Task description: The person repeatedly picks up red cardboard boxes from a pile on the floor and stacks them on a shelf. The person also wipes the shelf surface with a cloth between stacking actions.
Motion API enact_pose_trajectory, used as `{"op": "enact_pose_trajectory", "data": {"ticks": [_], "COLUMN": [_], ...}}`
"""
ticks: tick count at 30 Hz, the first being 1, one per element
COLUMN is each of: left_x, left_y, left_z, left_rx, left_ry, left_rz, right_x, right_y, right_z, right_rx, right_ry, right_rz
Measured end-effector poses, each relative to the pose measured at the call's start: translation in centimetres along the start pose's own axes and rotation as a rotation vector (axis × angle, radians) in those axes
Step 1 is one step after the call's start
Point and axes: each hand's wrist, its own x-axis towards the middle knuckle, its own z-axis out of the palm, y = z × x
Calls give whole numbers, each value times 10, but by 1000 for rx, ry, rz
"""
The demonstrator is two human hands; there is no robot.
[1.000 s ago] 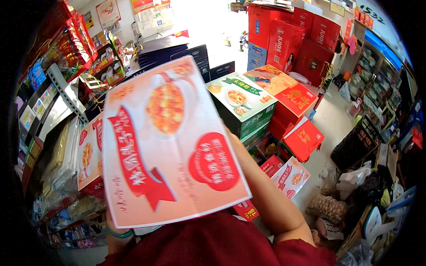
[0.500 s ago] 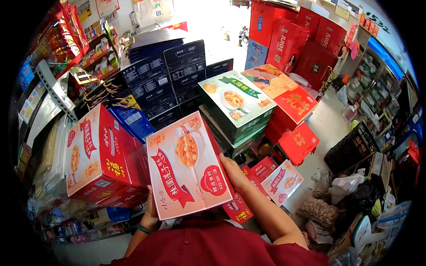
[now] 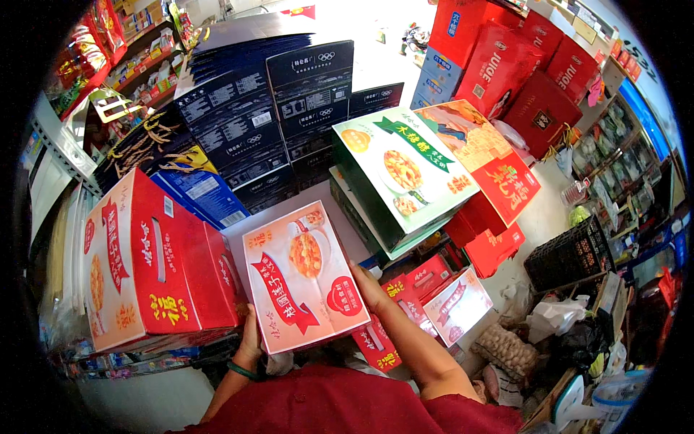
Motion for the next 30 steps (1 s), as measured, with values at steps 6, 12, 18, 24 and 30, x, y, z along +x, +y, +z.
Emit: {"op": "enact_pose_trajectory", "data": {"ticks": [6, 12, 18, 24, 30], "left_x": [34, 56, 62, 66, 50], "left_y": [15, 23, 7, 2, 0], "left_z": [11, 17, 24, 26, 31], "left_rx": [85, 191, 204, 236, 381], "left_ry": [-8, 19, 0, -24, 65], "left_rz": [66, 141, 186, 248, 305], "right_x": [45, 62, 64, 28, -16], "right_y": [3, -27, -38, -76, -53], "right_z": [-11, 0, -4, 36, 31], "right_rx": [-278, -122, -259, -472, -944], "right_ry": [67, 129, 233, 296, 299], "right_rz": [-158, -23, -16, -112, -520]}}
